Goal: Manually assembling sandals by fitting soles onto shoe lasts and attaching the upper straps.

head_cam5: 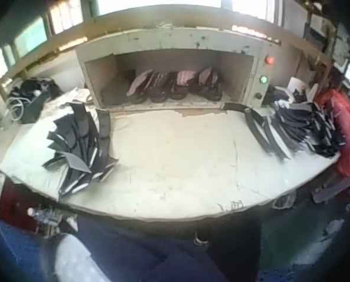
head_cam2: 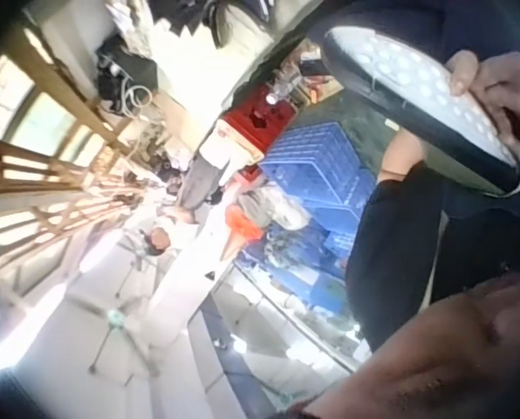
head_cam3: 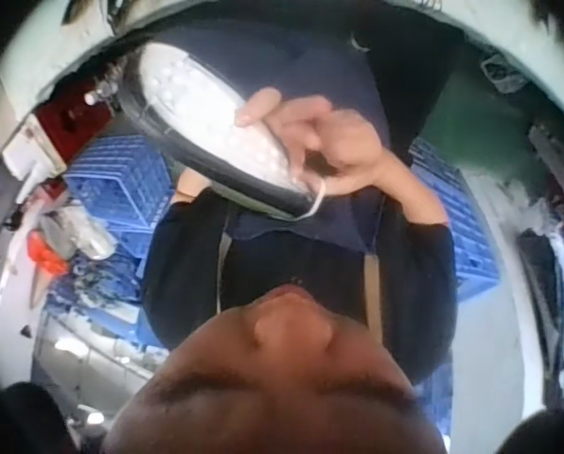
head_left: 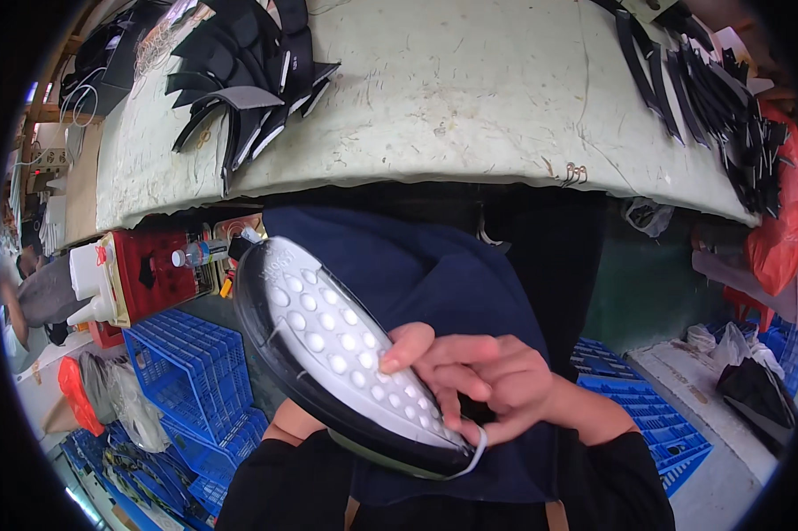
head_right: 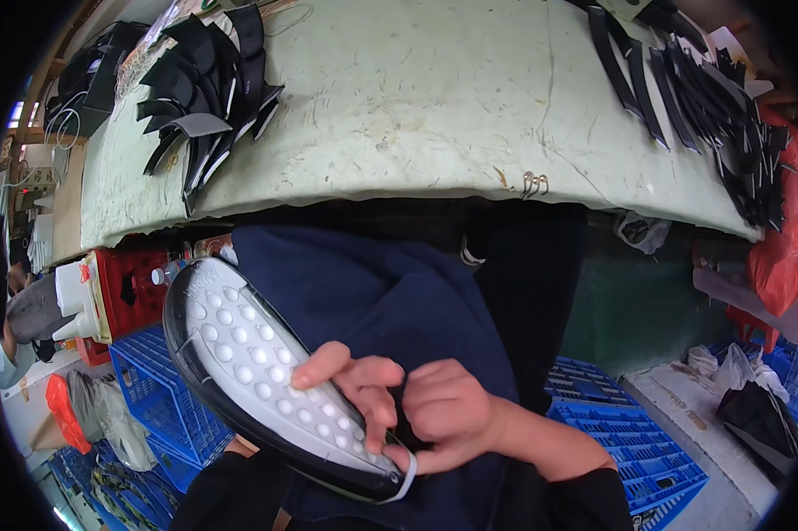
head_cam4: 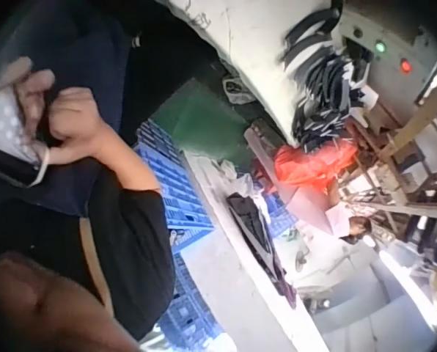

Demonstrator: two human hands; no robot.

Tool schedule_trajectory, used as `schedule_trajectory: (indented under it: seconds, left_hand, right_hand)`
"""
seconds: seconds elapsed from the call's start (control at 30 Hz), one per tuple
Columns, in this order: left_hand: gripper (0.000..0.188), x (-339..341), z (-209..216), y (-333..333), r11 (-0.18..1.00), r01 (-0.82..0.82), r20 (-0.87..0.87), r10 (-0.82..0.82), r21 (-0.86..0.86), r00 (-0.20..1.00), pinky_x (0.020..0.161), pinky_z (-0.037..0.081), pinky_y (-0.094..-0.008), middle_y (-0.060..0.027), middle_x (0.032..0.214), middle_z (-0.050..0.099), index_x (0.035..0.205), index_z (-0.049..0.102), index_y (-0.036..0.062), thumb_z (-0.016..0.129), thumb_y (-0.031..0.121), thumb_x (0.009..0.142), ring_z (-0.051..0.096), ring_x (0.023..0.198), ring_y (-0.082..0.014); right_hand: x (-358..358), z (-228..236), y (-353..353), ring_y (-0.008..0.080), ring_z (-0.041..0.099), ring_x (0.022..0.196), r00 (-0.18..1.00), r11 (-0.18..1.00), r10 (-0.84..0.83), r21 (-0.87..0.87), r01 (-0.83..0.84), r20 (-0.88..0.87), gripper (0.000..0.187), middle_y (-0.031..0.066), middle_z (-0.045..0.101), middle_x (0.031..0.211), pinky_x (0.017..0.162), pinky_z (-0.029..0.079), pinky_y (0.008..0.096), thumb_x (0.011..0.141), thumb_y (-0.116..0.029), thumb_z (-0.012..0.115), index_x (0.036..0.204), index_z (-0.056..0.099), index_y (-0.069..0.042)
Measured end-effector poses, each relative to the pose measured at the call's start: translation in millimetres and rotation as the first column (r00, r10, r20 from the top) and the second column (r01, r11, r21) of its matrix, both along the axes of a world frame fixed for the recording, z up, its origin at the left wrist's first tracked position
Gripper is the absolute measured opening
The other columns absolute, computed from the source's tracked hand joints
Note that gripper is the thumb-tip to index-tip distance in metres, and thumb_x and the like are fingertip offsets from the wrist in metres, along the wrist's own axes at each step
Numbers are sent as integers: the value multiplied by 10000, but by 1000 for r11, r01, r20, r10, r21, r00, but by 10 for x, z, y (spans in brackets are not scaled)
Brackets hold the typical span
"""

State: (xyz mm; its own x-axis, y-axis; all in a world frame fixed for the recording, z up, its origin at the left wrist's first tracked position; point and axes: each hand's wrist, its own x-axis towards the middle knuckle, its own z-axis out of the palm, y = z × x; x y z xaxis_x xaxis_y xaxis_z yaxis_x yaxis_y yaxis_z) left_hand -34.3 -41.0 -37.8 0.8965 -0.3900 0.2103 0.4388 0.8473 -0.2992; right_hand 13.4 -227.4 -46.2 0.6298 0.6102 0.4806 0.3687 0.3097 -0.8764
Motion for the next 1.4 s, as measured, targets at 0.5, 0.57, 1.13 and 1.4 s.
schedule_trajectory:
  seconds: [0.5, 0.57, 1.13, 1.4]
  left_hand:
    - [442, 272, 137, 175, 979, 199, -49, -198, 30, 979, 1206, 336, -517, -165, 1684, -169, 1251, 568, 85, 706, 358, 931, 302, 1498, -413]
    - [764, 355, 357, 152, 843, -151, -30, 193, 517, 981, 1164, 390, -496, -204, 1683, 113, 1413, 460, 29, 769, 451, 857, 371, 1477, -353]
    - [841, -162, 345, 323, 498, 198, -263, 64, 844, 963, 1153, 374, -476, -82, 1321, 490, 1388, 417, 55, 792, 538, 811, 485, 1247, -269]
    - [782, 213, -195, 184, 991, -42, -27, 46, 125, 999, 1217, 254, -570, -19, 1050, 556, 1106, 535, 157, 850, 698, 638, 510, 1117, -223]
  right_hand:
    - [236, 518, -291, 267, 662, 1015, 711, 983, -105, 35, 179, -695, 541, 131, 623, 1060, 826, 533, 361, 867, -560, 708, 1002, 539, -64]
    - [186, 625, -209, 296, 572, 1198, 736, 970, -202, -236, 59, -647, 771, 200, 503, 1305, 943, 493, 396, 863, -592, 693, 1273, 404, -7]
    - [-18, 505, 3, 414, 631, 1110, 976, 830, -51, -552, -77, -213, 945, 308, 546, 1293, 962, 513, 442, 828, -430, 768, 1439, 243, 63]
    - [1647, 950, -648, 379, 639, 1061, 572, 317, -591, -488, 813, 569, 383, 196, 666, 1106, 937, 513, 462, 832, -146, 752, 1172, 639, -7]
